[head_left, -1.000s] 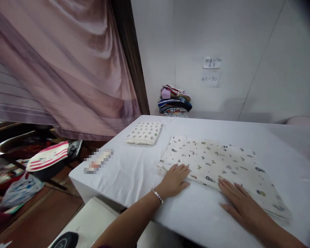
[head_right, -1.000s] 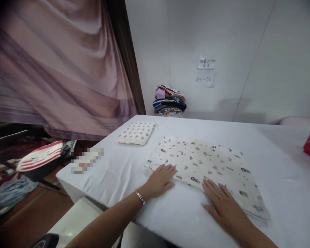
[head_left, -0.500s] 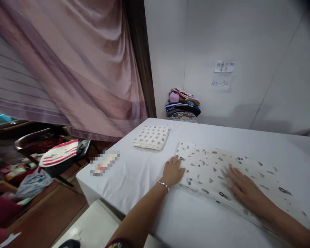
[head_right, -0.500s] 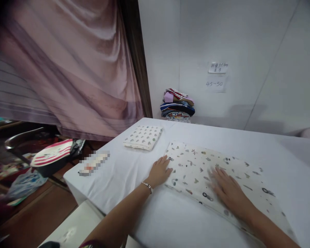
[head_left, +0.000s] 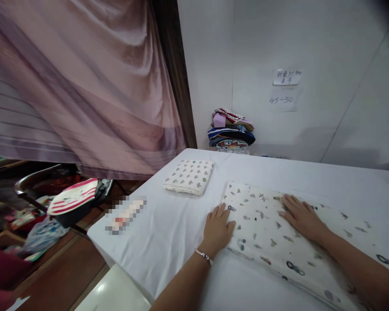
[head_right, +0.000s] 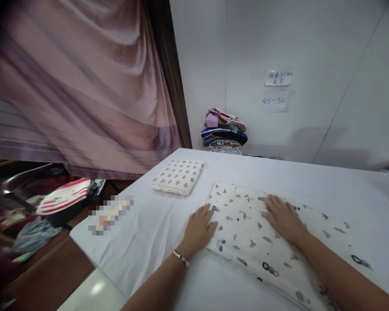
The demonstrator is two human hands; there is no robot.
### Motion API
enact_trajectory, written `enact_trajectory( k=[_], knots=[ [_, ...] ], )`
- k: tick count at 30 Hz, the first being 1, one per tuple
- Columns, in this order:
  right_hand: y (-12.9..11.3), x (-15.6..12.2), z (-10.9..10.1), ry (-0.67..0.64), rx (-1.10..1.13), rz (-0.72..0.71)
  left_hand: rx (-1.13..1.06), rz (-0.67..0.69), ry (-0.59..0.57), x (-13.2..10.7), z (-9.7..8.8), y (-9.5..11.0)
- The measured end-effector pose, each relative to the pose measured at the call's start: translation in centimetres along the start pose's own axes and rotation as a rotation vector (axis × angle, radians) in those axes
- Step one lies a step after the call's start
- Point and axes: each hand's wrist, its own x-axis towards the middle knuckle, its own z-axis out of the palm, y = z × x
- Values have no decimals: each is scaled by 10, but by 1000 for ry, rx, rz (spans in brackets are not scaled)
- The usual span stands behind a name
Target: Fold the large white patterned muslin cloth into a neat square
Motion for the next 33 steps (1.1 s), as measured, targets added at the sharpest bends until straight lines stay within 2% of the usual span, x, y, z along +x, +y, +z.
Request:
enact_trajectory(
  k=[3,6,8,11,14,16,19,22,27,30,33],
  knots=[
    [11,17,10,-27,-30,35,-26,-8,-2,-1,0,0],
    [19,20,15,-33,-39,35,-95,-46,6,1,-1,-2],
    [16,21,12,-39,-27,50,-152,-102,22,4,-3,-6],
    [-8,26,8,-8,-11,25,-176,-247,26,7,-6,-14],
    [-41,35,10,-2,-5,-84,-121,-374,-48,10,-8,-23],
    [-59,42,13,-37,-16,-132,-92,-413,-109,12,-9,-27],
    [-72,47,11,-87,-33,-128,-78,-450,-181,16,-11,-29],
    [-78,37,2,-133,6,-90,-79,-450,-231,19,-14,-30],
    [-94,-8,-7,-106,199,-128,-168,-434,-215,27,-20,-33],
    [-99,-28,-11,-119,436,-130,-423,-433,-270,37,-29,-33],
    [-95,-39,-23,-61,792,48,-635,-450,-324,49,-41,-26]
  ],
)
